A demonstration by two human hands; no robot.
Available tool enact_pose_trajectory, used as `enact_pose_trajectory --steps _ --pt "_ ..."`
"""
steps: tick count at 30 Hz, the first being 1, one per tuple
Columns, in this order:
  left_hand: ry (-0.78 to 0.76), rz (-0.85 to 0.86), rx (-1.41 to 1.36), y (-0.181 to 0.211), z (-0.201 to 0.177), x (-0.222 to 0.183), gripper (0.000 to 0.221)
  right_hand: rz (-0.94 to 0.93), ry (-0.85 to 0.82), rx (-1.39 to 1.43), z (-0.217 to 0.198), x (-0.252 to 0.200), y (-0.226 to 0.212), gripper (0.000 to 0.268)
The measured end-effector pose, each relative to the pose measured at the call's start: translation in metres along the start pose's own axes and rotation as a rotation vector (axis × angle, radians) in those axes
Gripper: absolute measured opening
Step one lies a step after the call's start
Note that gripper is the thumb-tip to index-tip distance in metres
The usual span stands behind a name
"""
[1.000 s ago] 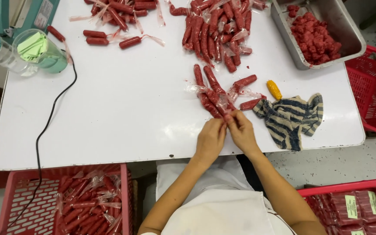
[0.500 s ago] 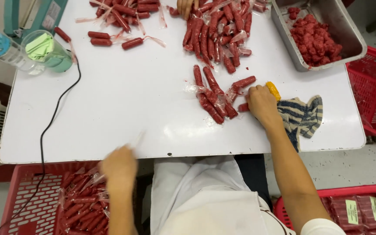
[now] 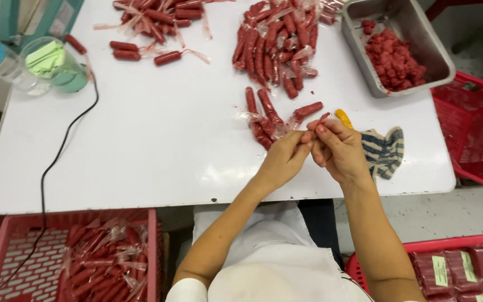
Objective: The person stands at a white table and ties links of raw sausage casing by hand. They repeatedly pick up sections of the linked sausage, twist the casing to separate them, and tie off the ends. The person places the finished sausage links into a red basket below the table.
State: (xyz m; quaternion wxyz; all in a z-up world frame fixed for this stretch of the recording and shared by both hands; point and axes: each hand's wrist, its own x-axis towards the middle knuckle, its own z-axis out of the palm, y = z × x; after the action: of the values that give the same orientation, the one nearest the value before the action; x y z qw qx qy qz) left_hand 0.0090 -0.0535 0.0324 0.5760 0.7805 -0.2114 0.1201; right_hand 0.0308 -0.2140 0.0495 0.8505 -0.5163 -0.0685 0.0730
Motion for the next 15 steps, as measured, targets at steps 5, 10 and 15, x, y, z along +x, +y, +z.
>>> enact_pose_trajectory --steps 5,10,15 --pt "-0.103 -0.098 -0.073 0.015 0.027 -0.005 0.022 0.046 0.147 0.083 -0.031 -0.005 -0.003 0.017" --pt "-0.314 -0.348 -0.350 0.027 -0.005 -0.021 0.027 0.096 0.168 0.346 -0.021 0.011 -0.013 0.019" --pt "-0.110 -0.647 -0.859 -0.026 -0.032 -0.059 0.023 0.110 0.202 0.246 0.013 0.033 0.034 0.012"
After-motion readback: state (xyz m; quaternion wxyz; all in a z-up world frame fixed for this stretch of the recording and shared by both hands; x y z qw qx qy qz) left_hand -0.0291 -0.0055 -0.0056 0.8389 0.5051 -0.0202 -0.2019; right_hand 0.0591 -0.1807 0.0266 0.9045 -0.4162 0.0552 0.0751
